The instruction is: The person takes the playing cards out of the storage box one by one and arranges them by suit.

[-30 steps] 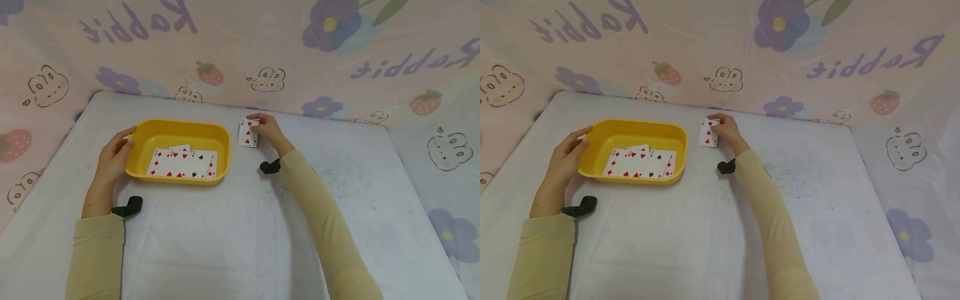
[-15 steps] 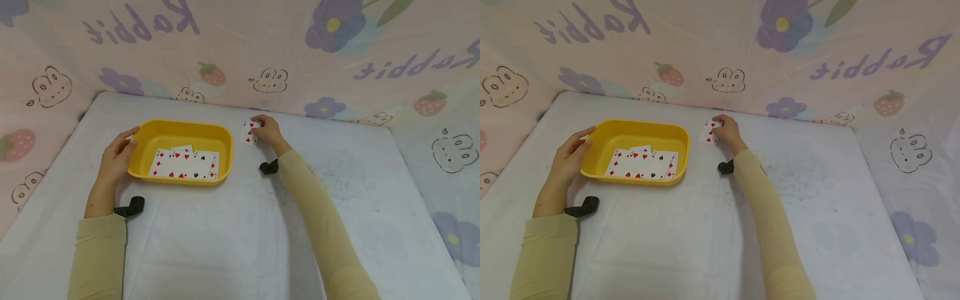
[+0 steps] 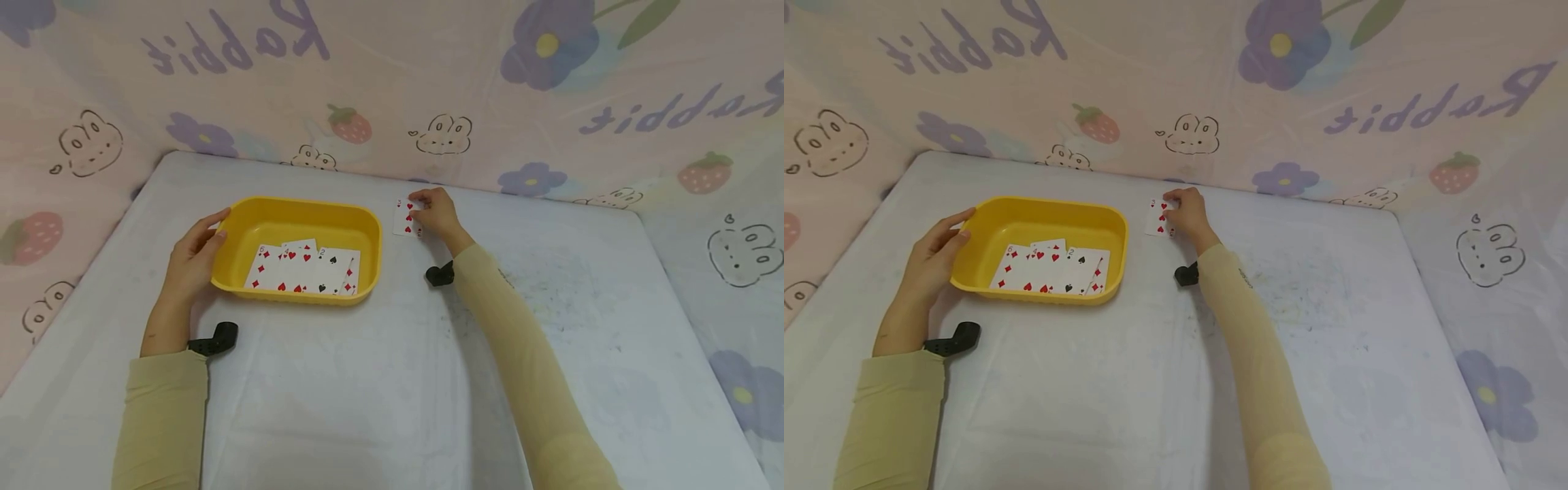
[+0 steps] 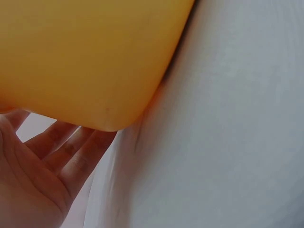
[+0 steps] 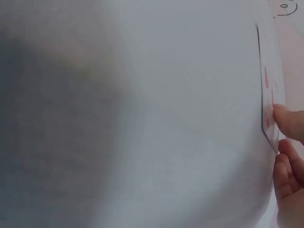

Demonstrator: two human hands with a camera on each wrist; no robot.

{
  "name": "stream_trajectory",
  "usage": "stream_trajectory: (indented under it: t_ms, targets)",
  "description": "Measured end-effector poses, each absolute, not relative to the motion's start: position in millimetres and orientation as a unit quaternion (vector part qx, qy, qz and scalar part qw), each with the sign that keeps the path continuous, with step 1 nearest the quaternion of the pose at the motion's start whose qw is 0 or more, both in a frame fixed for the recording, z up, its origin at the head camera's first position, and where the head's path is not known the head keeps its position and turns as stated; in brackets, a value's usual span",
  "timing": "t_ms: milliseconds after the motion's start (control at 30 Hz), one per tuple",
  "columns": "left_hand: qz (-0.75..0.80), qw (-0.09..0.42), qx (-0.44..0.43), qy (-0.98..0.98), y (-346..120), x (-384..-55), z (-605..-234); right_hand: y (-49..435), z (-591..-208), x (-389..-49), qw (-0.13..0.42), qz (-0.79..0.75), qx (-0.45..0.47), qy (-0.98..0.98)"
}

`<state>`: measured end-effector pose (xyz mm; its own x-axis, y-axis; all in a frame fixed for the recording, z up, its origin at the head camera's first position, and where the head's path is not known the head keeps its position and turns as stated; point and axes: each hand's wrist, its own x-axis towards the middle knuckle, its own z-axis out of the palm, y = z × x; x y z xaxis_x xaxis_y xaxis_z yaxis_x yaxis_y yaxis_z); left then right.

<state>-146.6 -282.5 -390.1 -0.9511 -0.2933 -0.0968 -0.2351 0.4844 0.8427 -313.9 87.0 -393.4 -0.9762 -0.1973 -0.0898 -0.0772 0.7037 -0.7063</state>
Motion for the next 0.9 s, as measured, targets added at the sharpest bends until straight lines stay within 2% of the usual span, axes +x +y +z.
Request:
stream_trajectory:
  t_ms: [533,900]
  targets:
    - [-0.493,0.025,0.159,-0.855,-283,-146,-391,86,-384,-311,0.084,-0.441,-0.037,0.893]
    - [-0.492,0.021,0.164,-0.855,-280,-147,-388,59,-353,-293,0.084,-0.505,-0.043,0.858]
